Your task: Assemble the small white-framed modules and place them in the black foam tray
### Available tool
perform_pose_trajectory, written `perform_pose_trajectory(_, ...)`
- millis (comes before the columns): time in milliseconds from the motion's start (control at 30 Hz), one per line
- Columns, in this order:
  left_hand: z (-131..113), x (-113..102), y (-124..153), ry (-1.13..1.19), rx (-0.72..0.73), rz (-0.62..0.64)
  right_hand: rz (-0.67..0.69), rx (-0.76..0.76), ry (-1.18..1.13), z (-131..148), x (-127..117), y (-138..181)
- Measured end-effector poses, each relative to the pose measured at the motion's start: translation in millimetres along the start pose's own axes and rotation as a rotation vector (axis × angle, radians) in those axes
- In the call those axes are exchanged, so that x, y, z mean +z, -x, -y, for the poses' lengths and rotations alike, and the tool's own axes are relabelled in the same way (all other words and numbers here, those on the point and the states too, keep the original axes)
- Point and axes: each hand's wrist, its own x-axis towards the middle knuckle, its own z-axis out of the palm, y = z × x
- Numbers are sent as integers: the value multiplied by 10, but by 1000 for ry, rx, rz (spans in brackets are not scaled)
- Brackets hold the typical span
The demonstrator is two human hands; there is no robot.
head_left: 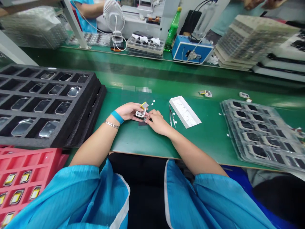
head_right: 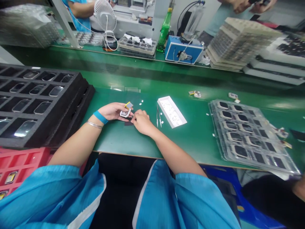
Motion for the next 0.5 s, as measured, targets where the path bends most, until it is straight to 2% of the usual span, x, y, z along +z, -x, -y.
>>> perform_pose_trajectory(67, 1, -5, -5, 2, -2, 3, 89, -80, -97, -35, -112, 30)
perform_pose_trajectory(133, 4, -7, -11, -2, -8, -5, 121, -159, -262, -76, -232, 56)
perform_pose_trajectory(200, 11, 5, -14, -9, -1, -26, 51, -166, -463, -99, -321, 72)
perform_pose_trajectory(333, 35, 110, 0, -13, 110, -123, -171, -35, -828, -63, -326, 63)
perform_pose_trajectory(500, 75, 308, 23, -58, 191, -224, -232, 22, -972, -1, -182, 10)
